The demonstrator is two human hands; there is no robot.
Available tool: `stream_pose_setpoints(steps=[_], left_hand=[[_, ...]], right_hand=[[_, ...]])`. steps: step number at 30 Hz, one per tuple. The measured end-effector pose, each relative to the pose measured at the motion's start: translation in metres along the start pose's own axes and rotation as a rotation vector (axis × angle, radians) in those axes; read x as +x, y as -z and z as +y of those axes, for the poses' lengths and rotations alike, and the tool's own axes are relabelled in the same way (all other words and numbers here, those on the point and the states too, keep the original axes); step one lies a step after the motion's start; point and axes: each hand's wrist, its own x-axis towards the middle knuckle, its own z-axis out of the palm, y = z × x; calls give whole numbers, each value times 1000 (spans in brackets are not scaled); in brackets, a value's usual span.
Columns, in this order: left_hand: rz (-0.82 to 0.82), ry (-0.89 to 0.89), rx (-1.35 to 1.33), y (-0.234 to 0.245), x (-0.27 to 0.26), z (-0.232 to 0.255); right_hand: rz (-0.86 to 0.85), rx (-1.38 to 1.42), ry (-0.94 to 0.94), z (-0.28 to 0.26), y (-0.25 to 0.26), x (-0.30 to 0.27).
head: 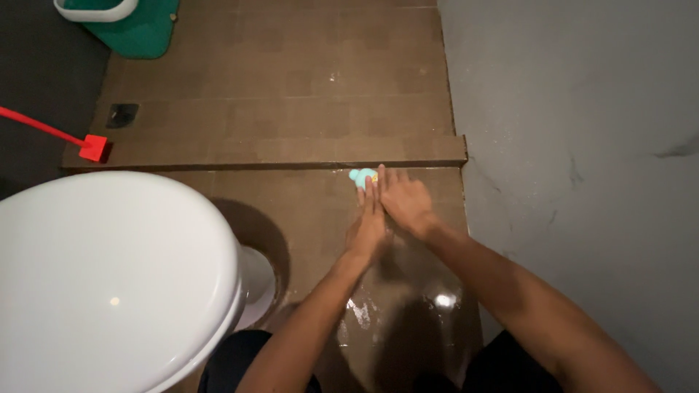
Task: The person is cleaning the bathroom floor using a cleaning agent and a rag.
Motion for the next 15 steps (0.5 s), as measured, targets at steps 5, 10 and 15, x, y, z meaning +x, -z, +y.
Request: stream_pose_setpoints(steps=[5, 10, 15], left_hand=[[-24, 29, -40, 1, 1, -2], [16, -32, -7, 2, 0, -11], [-66, 95, -29, 29, -4, 6]], right_hand=[[-16, 12, 8, -1, 0, 3], [77, 100, -23, -8, -11, 8], [64, 31, 6, -14, -13, 14]])
